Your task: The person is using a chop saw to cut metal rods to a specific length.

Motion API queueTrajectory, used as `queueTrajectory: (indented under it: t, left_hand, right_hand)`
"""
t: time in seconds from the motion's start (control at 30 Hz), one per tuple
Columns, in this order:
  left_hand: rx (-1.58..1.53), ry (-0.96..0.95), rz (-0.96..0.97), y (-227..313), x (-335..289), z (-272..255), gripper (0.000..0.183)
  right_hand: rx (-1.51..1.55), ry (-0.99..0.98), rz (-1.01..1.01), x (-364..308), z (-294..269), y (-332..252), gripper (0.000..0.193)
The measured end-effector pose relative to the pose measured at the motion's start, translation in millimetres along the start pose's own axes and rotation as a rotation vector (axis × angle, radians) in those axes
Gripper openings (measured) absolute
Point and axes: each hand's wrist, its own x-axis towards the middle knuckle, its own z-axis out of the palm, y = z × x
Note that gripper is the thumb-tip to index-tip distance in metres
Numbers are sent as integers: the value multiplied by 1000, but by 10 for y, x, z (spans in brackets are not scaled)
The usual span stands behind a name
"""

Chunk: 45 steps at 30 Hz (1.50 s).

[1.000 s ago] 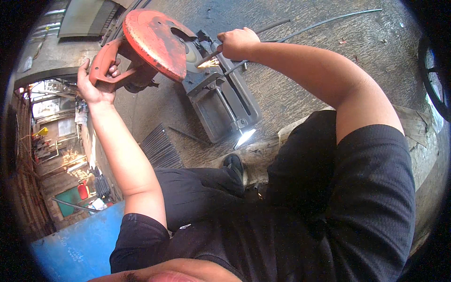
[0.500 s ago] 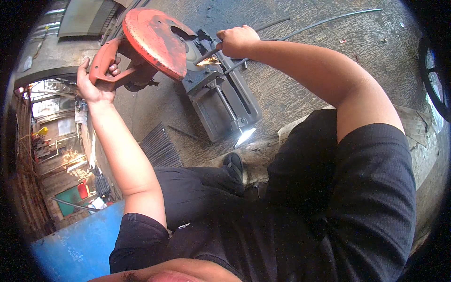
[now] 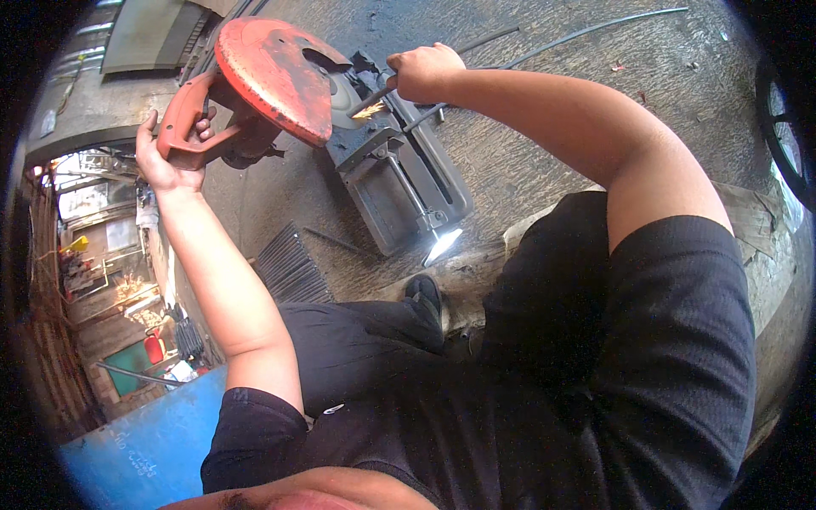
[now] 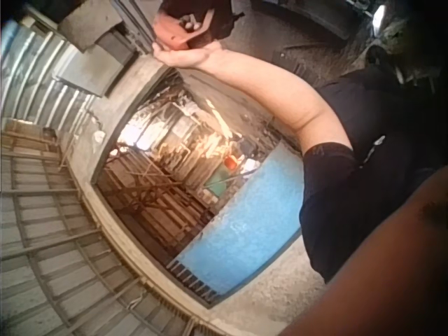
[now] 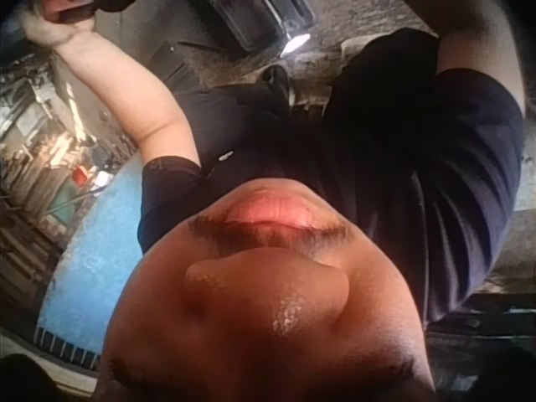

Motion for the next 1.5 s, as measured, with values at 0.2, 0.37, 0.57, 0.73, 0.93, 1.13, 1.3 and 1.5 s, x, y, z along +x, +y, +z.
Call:
queueTrajectory:
  t: [0.2, 0.37, 0.57, 0.73, 0.93, 1.13, 1.3, 1.5]
  left_hand:
    - [-21, -64, -15, 12, 33, -62, 63]
    - [-10, -19, -25, -2, 14, -42, 61]
    - [-42, -49, -29, -2, -3, -34, 62]
    - [-24, -72, -29, 3, 17, -62, 68]
    - [-35, -66, -35, 11, 3, -47, 68]
    - [-7, -40, -15, 8, -14, -14, 67]
    - [-10, -54, -11, 9, -1, -25, 67]
    - [-10, -41, -14, 8, 3, -31, 68]
  right_hand:
    - [27, -1, 9, 12, 27, 35, 32]
    - [23, -14, 4, 31, 22, 29, 33]
    - [21, -25, 4, 46, 19, 39, 32]
    - [31, -18, -1, 49, 17, 38, 32]
    - [18, -26, 8, 53, -3, 15, 32]
    - [-9, -9, -2, 46, -3, 15, 32]
    - [-1, -2, -5, 61, 3, 17, 32]
    - [-8, -12, -7, 79, 16, 25, 33]
